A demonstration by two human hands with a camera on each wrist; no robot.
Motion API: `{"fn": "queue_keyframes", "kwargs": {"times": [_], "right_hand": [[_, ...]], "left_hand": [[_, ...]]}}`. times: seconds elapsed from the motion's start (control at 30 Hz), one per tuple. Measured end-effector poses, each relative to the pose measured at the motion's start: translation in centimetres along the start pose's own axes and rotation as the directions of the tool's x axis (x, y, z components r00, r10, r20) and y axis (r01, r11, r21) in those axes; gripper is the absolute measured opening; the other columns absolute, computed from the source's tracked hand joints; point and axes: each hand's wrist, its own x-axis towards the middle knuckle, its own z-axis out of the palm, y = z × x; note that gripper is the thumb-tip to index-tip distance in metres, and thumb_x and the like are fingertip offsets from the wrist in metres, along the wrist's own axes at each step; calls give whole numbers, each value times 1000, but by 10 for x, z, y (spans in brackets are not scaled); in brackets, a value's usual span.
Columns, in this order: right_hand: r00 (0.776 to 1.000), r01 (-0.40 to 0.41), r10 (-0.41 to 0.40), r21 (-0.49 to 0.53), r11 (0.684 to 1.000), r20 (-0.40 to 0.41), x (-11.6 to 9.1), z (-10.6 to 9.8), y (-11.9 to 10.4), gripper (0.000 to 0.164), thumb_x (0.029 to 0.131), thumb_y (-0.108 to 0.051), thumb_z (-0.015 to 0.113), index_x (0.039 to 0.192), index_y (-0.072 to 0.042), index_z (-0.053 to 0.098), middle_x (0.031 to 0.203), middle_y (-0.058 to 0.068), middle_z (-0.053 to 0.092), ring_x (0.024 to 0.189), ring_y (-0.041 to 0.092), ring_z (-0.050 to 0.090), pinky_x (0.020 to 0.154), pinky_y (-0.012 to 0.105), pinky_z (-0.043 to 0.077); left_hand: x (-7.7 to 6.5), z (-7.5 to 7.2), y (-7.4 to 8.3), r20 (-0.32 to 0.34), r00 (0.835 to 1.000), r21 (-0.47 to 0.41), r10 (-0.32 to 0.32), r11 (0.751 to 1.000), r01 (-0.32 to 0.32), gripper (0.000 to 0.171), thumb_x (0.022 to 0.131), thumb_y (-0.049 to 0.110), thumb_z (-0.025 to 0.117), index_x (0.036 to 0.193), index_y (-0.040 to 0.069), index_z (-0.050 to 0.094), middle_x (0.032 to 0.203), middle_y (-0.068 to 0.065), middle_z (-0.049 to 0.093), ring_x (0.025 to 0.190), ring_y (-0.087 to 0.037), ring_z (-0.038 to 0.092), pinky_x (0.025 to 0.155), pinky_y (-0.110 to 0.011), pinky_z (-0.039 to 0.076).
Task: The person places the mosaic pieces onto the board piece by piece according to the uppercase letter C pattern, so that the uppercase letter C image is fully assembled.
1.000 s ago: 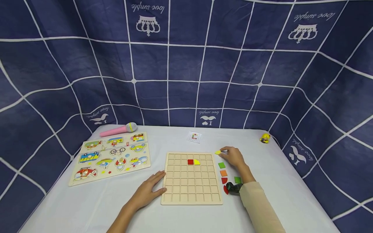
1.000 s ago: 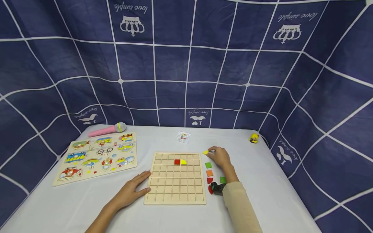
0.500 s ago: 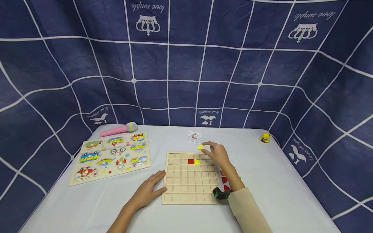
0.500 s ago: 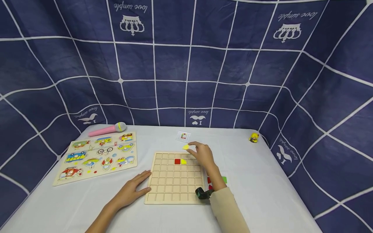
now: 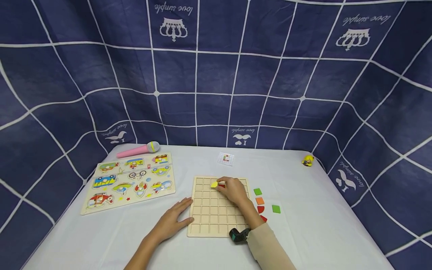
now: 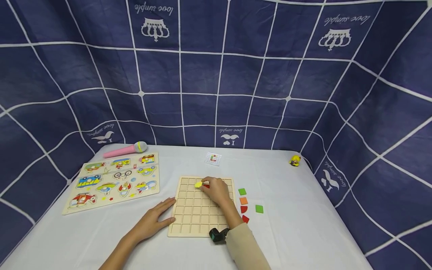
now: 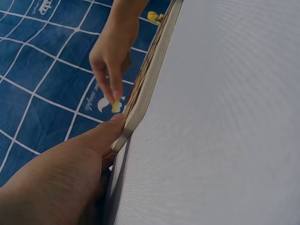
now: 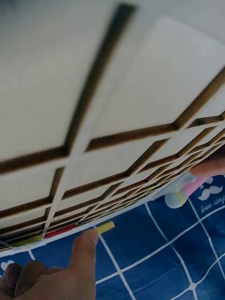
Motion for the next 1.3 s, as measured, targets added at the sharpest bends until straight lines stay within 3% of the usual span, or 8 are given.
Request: {"fn": "queue_keyframes", "kwargs": {"times": [0.3,0.73,0.93,1.3], "right_hand": [[999,20,-20,-26,999,29,-2,5,4,26,78,-32,74,99,-17,72,56,-11,48,53,7,39,47,22,36],[999,0,-1,46,999,39,-5,0,6,35,80,-32,72,110,-14,69,47,-10,36,44,6,27,40,22,27],[997,-83,82,110,991,16,-11,-20,16,30,84,-31,68,109,-13,69,42,-10,28,39,5,19,35,19,18],[980,-168,176,95,981,-93,-32,-69,57,29,81,-21,72,109,-13,69,48,-4,31,43,9,23,37,21,21]], "left_hand": [[0,0,0,3,1000,5,-8,1000,8,66,82,42,66,138,14,44,144,-2,37,134,-22,30,110,-44,21],[-1,2,-1,-3,1000,9,1,1000,-1,67,82,43,66,138,14,45,144,-2,38,133,-23,31,109,-46,23],[-1,0,-1,4,1000,13,-2,1000,2,66,82,43,65,138,14,44,144,-2,37,134,-23,30,109,-47,23],[0,0,1,3,1000,12,-5,1000,5,66,83,42,66,138,15,44,145,-1,37,134,-23,29,109,-46,23]]}}
